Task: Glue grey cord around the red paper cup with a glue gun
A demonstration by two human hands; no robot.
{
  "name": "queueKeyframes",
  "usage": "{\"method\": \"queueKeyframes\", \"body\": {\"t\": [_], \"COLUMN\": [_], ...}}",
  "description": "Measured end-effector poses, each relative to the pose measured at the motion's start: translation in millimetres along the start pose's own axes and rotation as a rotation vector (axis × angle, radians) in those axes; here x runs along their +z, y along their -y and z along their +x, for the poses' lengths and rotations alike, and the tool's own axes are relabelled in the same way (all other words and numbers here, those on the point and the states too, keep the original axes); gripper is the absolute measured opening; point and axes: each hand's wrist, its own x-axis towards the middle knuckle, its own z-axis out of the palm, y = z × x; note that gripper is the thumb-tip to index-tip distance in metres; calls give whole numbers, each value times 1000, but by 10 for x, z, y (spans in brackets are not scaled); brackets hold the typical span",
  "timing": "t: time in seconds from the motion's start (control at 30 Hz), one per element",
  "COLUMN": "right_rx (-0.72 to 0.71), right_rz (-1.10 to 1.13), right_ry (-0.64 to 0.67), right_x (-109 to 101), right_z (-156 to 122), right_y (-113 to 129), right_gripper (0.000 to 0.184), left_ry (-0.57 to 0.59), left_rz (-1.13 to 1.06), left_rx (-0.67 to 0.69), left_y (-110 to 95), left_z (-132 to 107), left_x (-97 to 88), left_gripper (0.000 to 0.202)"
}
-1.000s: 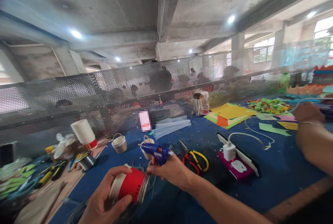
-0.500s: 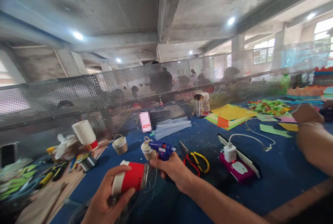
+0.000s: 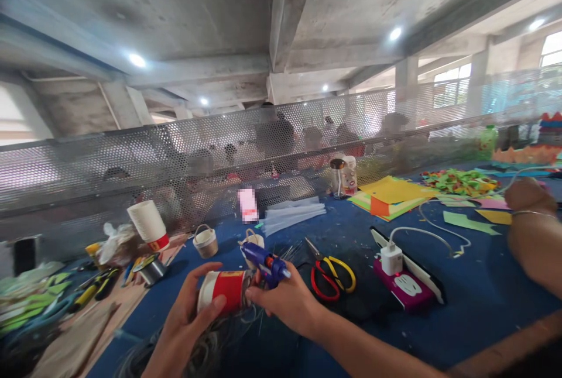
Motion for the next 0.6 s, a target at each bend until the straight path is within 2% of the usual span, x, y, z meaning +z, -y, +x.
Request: {"method": "queueKeyframes", "body": {"t": [0.17,0.33,0.5,0.6], "right_rx": [45,-76,12,25], "right_rz": [90,76,147,99], "right_ry": [-90,-83,-134,-123], "right_x": [83,50,96,121], "right_z": [-70,-47,-50,-59], "right_y": [-55,-7,-2,84], "right_gripper": [44,25,36,33], "left_ry": [33,-4,-34,-9], "left_rz": [-82,-138,-109,-68], "left_rx": [-94,-69,-51,-44], "left_y": [49,20,-24,-43], "left_z": [85,36,5,-9], "left_x": [-43,-21,2,-5], "left_gripper": [71,71,70,69]}}
